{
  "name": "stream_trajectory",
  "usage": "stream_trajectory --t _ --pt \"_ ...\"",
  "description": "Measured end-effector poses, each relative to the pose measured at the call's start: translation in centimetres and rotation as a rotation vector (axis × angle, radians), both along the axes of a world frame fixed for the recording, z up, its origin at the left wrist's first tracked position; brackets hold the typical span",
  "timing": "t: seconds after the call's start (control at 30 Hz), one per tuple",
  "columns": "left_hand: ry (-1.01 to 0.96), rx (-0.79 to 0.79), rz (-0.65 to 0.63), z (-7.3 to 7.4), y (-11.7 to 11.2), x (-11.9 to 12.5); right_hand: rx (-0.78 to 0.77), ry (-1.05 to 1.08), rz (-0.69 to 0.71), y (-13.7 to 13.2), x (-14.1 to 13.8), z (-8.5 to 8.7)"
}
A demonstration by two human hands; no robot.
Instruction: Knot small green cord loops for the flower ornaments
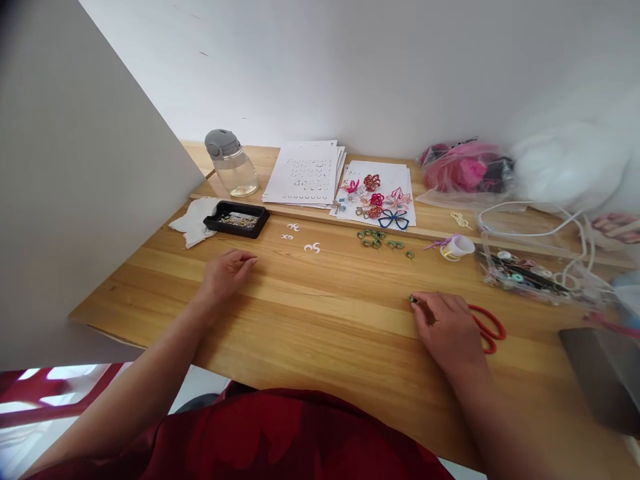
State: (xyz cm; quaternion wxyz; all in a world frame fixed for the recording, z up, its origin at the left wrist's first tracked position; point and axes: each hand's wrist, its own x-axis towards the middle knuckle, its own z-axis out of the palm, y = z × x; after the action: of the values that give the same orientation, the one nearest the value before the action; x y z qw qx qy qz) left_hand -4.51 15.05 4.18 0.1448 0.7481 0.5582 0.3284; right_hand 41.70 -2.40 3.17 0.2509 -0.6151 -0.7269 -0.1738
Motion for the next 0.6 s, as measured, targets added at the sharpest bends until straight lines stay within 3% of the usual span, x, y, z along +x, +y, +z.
stream_trajectory --t 0.3,0.47,0.6 --pt "-0.122 0.061 0.075 0.3 0.2 -0.2 0.055 -0.029 -0.012 -0.9 -0.7 0.4" --pt "-0.364 -0.007 0.113 2.9 -0.3 1.7 0.021 -0.047 -0.021 -0.3 -0.9 0.4" --pt "-0.518 0.039 0.128 5.0 -0.4 3.7 0.02 -0.033 -0.045 -0.3 0.1 0.5"
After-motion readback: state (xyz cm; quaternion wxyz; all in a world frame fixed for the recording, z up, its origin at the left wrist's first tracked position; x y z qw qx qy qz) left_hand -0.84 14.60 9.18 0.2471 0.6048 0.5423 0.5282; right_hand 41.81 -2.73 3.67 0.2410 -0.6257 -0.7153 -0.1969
